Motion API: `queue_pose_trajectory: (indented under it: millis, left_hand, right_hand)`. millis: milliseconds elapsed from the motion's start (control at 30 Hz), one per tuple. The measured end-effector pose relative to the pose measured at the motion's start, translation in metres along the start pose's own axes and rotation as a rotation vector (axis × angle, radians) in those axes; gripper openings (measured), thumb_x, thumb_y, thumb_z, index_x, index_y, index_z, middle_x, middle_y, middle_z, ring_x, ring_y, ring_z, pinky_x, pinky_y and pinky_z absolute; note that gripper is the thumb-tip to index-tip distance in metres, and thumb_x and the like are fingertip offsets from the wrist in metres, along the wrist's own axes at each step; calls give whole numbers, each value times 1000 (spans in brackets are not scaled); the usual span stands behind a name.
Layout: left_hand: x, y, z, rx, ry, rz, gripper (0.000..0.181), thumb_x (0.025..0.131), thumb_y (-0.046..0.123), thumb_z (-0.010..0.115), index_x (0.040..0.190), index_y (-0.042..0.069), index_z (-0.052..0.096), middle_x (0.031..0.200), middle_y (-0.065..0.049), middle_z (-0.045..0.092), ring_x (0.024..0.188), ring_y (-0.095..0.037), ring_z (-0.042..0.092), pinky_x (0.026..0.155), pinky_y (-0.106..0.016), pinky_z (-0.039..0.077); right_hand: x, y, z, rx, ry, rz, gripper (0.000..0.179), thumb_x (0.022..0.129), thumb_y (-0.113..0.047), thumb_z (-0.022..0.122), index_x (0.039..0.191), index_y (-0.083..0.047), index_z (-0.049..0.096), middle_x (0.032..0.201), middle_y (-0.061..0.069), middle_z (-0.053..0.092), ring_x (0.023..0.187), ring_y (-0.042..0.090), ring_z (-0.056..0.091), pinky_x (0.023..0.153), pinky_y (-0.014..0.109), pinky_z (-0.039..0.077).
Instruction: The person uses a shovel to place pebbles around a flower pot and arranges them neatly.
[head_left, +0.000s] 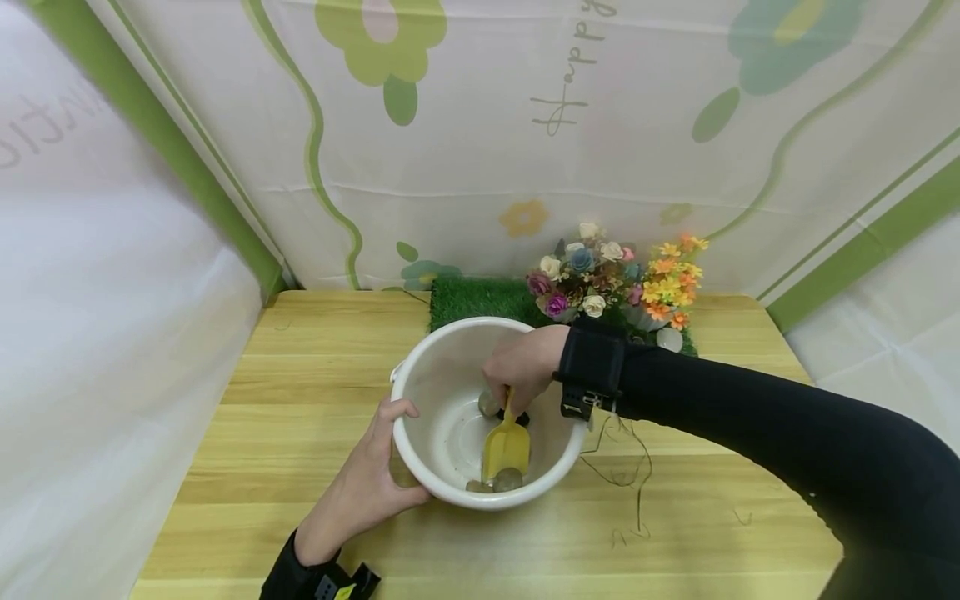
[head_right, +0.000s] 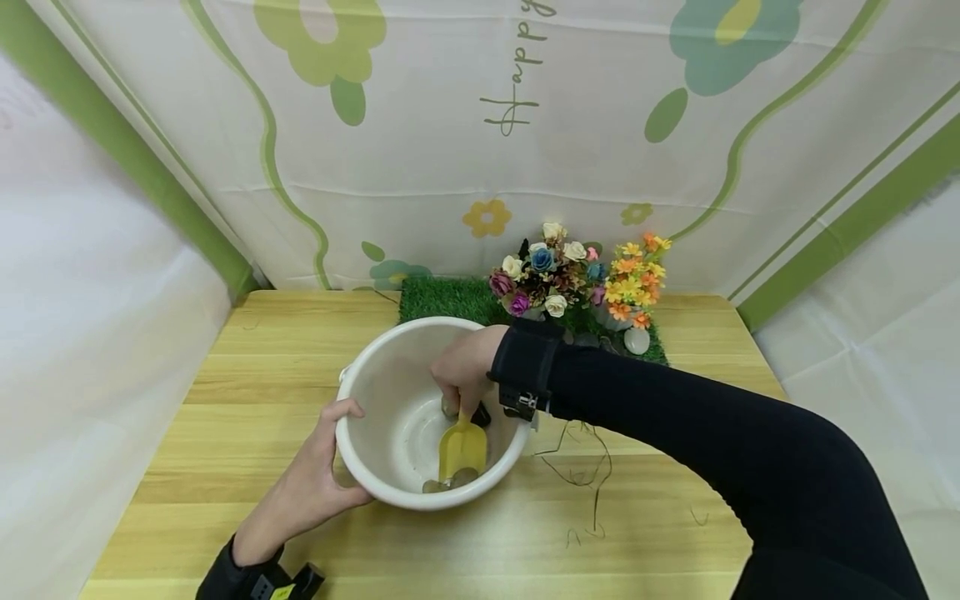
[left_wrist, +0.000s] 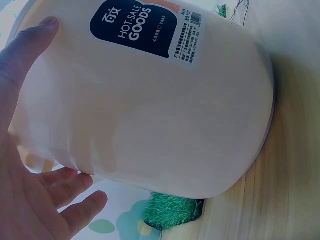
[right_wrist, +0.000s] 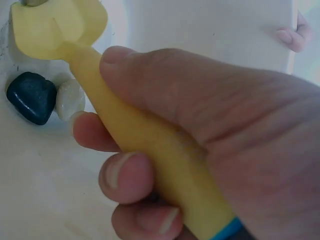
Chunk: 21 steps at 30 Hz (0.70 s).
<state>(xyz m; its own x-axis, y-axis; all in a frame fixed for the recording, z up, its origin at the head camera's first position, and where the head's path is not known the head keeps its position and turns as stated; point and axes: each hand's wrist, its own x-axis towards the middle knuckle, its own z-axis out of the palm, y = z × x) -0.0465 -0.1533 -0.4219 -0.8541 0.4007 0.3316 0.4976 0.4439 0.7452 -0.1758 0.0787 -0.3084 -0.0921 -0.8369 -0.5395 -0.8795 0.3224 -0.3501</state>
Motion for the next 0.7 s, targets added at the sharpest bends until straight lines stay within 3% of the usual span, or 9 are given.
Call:
queue_pose_trajectory:
  millis: [167, 300, 533, 700]
  left_hand:
    - [0, 1, 0, -13, 3, 22, 83, 61, 46, 81, 121, 17, 31, 147, -6, 22, 124, -26, 35, 88, -46, 42]
    - [0, 2, 0, -27, 4, 33, 83, 61, 42, 82, 121, 16, 32, 146, -6, 25, 123, -27, 37, 87, -46, 43]
    - [0, 2, -1, -7, 4, 31, 82, 61, 44, 81, 119, 17, 32, 146, -5, 25, 124, -25, 37, 87, -45, 43]
    - [-1, 3, -1, 17, -14, 1, 81, 62, 49, 79, 119, 18, 31, 146, -4, 24, 123, -24, 38, 86, -43, 44]
  right_hand:
    - [1, 0, -1, 24, -2, -71, 32, 81, -9, 64, 53, -12, 49, 50, -9, 27, 49, 7, 20, 52, 20, 21]
    - [4, -1, -2, 39, -2, -109, 40, 78, -3, 62, 54, -12, 30, 56, -4, 14, 54, 11, 10, 54, 23, 15]
    - [6, -4, -2, 47, 0, -81, 41, 78, -4, 62, 54, -13, 29, 57, -4, 13, 55, 11, 9, 54, 24, 14]
    - [7, 0, 1, 85, -5, -105, 40, 77, -3, 61, 53, -13, 31, 56, -4, 15, 54, 11, 10, 54, 23, 15]
